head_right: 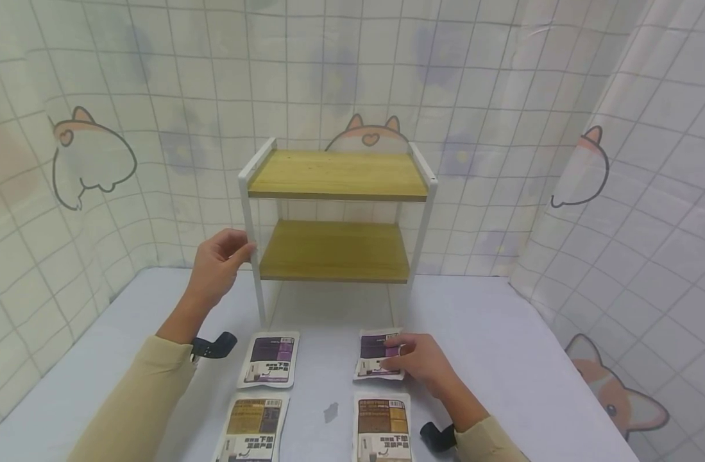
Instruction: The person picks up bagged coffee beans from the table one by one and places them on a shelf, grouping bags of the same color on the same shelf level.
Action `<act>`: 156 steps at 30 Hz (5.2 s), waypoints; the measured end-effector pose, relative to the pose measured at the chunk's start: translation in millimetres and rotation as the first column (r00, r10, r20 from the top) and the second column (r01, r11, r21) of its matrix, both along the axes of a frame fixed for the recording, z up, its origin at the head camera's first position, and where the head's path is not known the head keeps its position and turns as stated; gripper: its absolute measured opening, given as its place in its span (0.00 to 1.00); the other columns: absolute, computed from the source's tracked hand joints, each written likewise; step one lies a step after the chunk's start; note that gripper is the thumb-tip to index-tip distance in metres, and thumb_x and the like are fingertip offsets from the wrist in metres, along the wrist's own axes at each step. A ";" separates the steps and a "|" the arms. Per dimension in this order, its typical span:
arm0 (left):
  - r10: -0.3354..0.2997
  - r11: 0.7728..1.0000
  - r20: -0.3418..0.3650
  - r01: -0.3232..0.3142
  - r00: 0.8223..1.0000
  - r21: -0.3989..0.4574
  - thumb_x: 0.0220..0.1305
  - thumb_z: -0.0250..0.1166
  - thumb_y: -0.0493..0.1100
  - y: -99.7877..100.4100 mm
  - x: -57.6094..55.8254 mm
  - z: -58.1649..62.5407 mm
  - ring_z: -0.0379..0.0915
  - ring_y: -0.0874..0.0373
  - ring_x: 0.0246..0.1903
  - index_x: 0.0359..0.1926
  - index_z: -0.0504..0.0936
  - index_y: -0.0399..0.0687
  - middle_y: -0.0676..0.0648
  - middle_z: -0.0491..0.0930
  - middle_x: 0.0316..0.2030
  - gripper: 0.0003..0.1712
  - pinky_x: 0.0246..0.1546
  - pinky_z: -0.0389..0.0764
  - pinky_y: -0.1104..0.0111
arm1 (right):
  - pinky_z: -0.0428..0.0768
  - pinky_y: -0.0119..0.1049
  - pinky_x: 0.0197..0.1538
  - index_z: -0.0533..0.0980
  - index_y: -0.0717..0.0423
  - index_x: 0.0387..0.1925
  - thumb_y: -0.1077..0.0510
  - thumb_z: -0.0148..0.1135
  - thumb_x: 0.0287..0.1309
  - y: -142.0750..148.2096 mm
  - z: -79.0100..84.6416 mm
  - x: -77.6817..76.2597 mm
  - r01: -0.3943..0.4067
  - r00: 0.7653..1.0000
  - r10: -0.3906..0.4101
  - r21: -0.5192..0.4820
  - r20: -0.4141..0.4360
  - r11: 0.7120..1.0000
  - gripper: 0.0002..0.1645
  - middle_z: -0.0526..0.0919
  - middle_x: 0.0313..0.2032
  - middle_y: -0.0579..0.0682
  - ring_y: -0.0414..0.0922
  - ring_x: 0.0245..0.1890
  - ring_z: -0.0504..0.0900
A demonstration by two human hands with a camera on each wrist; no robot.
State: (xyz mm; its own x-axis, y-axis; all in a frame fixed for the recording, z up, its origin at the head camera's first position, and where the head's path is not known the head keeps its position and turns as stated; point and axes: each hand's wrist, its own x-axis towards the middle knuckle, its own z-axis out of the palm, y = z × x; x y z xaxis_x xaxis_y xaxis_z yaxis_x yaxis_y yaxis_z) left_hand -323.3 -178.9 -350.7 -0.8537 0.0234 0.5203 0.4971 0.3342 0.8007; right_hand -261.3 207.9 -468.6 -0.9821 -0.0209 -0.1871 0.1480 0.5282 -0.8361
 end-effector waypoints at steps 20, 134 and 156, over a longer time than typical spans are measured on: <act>0.009 1.000 0.034 -0.009 0.999 0.004 0.73 0.64 0.47 0.6 0.3 0.5 0.78 0.54 0.46 0.53 0.81 0.40 0.41 0.82 0.47 0.17 0.49 0.79 0.82 | 0.85 0.39 0.47 0.85 0.54 0.53 0.55 0.81 0.50 2.8 1.4 6.4 -0.002 1.000 0.003 -0.091 0.010 0.996 0.27 0.83 0.57 0.56 0.49 0.48 0.82; 0.018 1.000 0.034 -0.018 0.999 0.010 0.72 0.66 0.47 1.7 -0.8 1.2 0.78 0.57 0.42 0.50 0.82 0.40 0.41 0.82 0.45 0.15 0.43 0.80 0.81 | 0.87 0.35 0.48 0.77 0.69 0.61 0.61 0.74 0.59 0.3 118.1 62.3 -0.235 0.962 0.158 -0.381 -0.221 0.894 0.30 0.80 0.55 0.60 0.47 0.44 0.86; 0.021 1.000 0.029 -0.021 0.999 0.005 0.72 0.66 0.47 1.7 0.6 1.7 0.78 0.56 0.43 0.50 0.82 0.40 0.40 0.82 0.45 0.15 0.44 0.80 0.81 | 0.87 0.35 0.50 0.77 0.68 0.61 0.62 0.72 0.61 -0.7 146.1 62.2 -0.267 0.947 0.163 -0.391 -0.278 0.881 0.28 0.83 0.53 0.56 0.48 0.46 0.86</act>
State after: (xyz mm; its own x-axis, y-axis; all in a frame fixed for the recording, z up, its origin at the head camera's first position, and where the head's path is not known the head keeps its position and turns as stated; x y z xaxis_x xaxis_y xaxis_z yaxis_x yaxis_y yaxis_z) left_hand -322.7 -177.2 -349.0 -0.8686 0.0027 0.4954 0.4667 0.3403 0.8163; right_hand -199.1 207.2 -322.5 -0.9580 -0.2618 0.1172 -0.1522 0.1175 -0.9813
